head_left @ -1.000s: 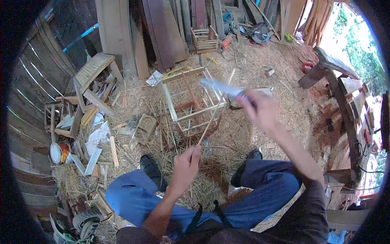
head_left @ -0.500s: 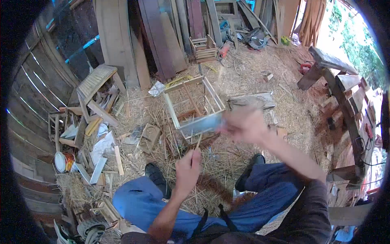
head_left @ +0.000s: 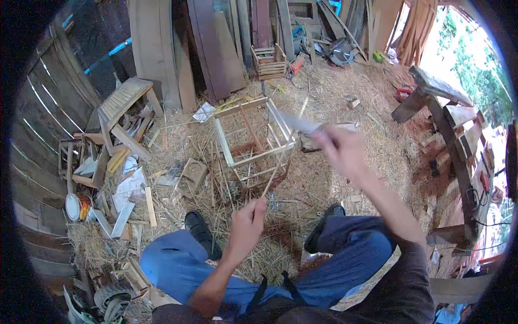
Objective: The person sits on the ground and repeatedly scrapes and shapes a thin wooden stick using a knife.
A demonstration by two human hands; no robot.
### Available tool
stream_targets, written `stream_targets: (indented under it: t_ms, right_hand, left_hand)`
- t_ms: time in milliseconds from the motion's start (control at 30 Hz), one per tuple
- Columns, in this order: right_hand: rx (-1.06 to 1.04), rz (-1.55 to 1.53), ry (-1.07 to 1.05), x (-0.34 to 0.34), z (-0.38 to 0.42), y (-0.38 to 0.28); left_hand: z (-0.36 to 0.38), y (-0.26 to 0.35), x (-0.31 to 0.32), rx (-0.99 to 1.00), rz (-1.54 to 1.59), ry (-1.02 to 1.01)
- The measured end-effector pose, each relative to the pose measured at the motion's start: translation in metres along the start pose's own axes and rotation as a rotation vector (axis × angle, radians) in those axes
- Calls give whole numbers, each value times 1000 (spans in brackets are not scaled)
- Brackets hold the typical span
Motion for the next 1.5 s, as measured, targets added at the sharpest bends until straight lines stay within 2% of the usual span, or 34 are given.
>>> stream_targets:
  t_ms: [100, 133, 233, 333, 467, 567, 667, 767, 967, 1167, 1267, 1367, 1467, 1500]
  right_hand:
    - [-475, -31, -176, 26, 11, -30]
    - [-516, -22, -148, 30, 7, -30]
    - [-253, 77, 122, 19, -20, -1]
    - [154, 83, 171, -1, -24, 27]
    - [81, 91, 73, 7, -11, 0]
    - [78, 11, 10, 16, -7, 9]
    - [158, -285, 68, 23, -6, 18]
    - [291, -532, 28, 21, -5, 7]
    - [390, -1229, -124, 26, -5, -16]
    - [536, -1291, -79, 40, 0, -9]
    - [495, -1334, -118, 41, 1, -8]
    - [536, -1202, -286, 41, 6, -17]
    - [523, -1079, -391, 50, 15, -37]
    - [527, -1040, -451, 54, 16, -39]
  left_hand:
    - [-1, -12, 1, 21, -19, 25]
    - [-3, -17, 1, 39, -33, 46]
    - [-5, -4, -2, -3, -57, 58]
    - [0, -5, -3, -9, -73, 28]
    - [-6, -10, -6, -86, 86, 30]
    - [-8, -10, -6, -68, 191, 116]
    - [-10, -5, -10, -71, 89, 119]
    - [-12, -3, -8, -69, 75, 123]
    - [-7, -1, 7, 62, -35, 70]
    - [-8, -6, 12, 32, -7, 13]
    - [-9, -8, 13, 47, -5, -24]
    - [-10, -9, 14, -23, 137, -110]
    - [-10, -6, 15, -45, 493, -156]
    - [-10, -5, 14, -99, 527, -179]
Point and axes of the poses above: each hand's wrist, its own z-axis away from the middle knuckle, its own x-axis out of the palm, y = z × x, the point moved 2 cm from there along -z, towards the middle knuckle, and after that the axes turned 3 degrees about -z, right-handed, at the moved point
